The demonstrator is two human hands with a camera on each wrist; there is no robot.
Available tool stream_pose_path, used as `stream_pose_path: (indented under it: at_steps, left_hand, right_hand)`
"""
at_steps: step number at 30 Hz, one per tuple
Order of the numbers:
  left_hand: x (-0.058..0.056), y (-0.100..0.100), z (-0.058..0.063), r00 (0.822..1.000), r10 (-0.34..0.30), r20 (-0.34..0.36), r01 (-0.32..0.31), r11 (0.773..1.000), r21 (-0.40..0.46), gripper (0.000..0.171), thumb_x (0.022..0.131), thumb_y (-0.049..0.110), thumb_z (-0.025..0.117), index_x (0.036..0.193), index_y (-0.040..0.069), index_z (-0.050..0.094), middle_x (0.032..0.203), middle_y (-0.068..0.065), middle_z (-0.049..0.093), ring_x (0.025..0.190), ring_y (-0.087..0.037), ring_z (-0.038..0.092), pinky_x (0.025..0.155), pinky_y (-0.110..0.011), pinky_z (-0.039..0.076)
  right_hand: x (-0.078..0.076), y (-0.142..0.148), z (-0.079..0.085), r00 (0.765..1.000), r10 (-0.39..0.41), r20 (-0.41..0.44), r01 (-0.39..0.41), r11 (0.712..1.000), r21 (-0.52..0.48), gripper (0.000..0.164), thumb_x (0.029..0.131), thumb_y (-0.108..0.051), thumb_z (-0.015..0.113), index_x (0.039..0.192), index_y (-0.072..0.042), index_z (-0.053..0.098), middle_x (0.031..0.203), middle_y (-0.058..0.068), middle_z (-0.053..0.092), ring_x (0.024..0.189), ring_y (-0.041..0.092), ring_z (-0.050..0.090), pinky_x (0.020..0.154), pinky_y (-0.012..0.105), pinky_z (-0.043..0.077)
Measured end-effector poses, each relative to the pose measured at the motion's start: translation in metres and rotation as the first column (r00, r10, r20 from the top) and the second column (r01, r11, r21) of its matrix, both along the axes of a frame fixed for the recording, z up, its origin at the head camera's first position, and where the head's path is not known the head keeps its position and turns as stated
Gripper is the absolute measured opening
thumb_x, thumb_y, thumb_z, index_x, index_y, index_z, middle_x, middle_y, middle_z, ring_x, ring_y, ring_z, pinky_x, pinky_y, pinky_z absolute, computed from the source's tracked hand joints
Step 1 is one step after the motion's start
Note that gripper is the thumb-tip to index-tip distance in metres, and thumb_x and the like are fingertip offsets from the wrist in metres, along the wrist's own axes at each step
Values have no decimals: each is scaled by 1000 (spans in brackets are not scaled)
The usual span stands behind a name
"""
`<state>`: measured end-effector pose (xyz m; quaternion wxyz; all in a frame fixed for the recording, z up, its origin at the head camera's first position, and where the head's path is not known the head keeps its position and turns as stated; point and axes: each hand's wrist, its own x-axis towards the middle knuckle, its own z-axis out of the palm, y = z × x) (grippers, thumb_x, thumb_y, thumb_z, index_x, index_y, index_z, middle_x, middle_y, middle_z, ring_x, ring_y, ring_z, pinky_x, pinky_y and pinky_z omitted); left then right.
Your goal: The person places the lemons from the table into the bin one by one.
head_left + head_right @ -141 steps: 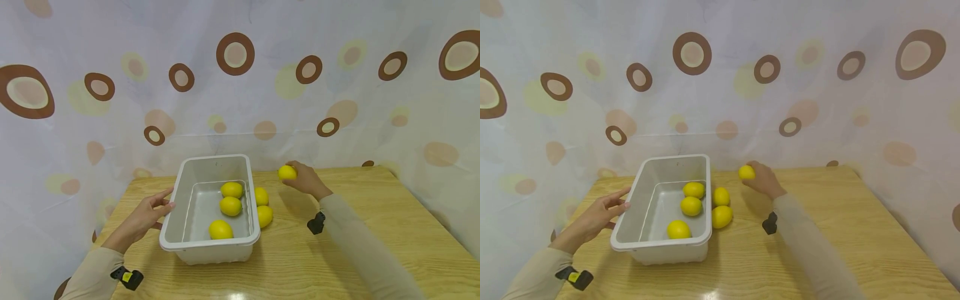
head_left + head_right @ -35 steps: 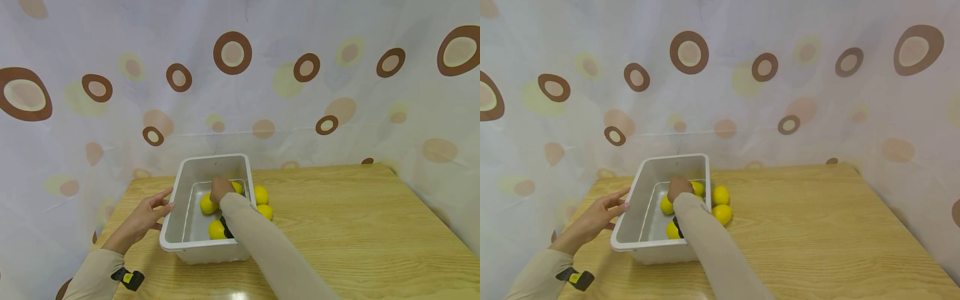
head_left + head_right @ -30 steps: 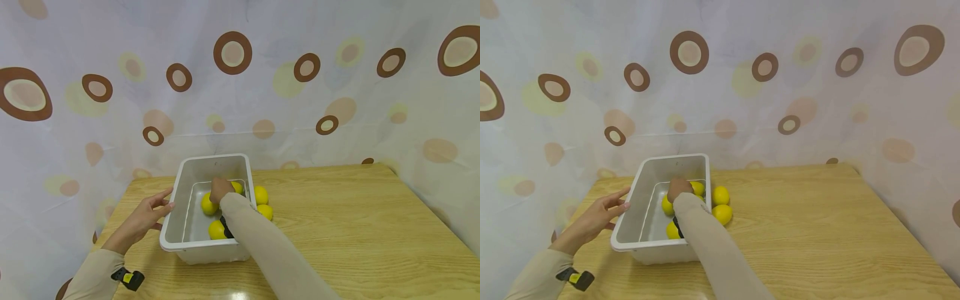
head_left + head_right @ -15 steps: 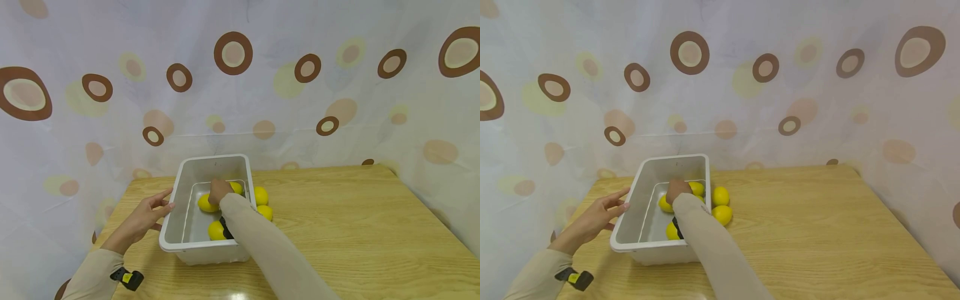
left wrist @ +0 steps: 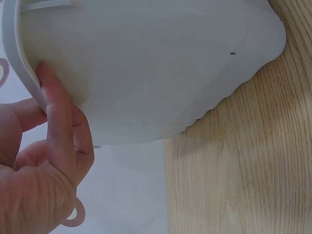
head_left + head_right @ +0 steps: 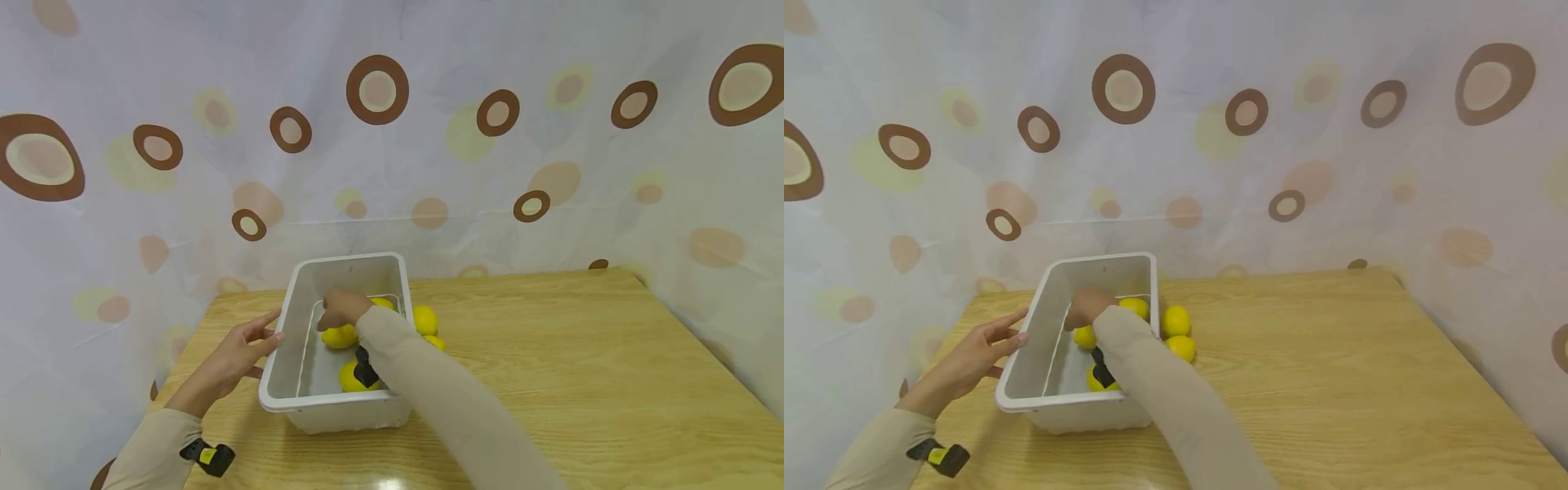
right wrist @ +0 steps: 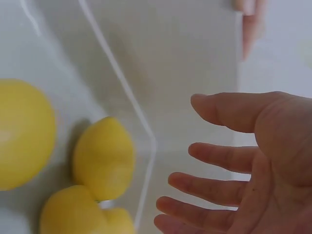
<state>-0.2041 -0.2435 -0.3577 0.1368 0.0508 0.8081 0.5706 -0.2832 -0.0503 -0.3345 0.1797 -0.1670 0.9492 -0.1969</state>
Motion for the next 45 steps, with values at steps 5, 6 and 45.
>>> stream_pose_path:
  at_steps: [5,6,45]
  left_hand:
    - [0,-1,-1,1000,7,-2,-7,1000,2,65,88,30,55,142,19,22,112,-20,44,95,-25,54,64,-43,52]
    - [0,-1,-1,1000,-2,-6,2,1000,2,65,88,30,54,143,18,21,113,-21,44,95,-25,54,64,-43,52]
    - [1,0,-4,1000,12,3,-12,1000,23,64,88,29,55,142,18,22,113,-20,44,89,-21,55,63,-44,52]
  right_hand:
    - [6,4,31,995,87,-46,-88,996,-18,51,81,-33,62,125,-11,49,125,4,50,113,19,47,95,32,38]
    - [6,6,36,992,104,-67,-105,994,-26,52,82,-33,62,126,-11,48,127,4,49,115,19,46,96,32,36]
    - [48,177,-79,932,98,-349,-164,972,-166,50,73,-15,73,119,-8,54,120,11,51,108,29,48,92,44,39]
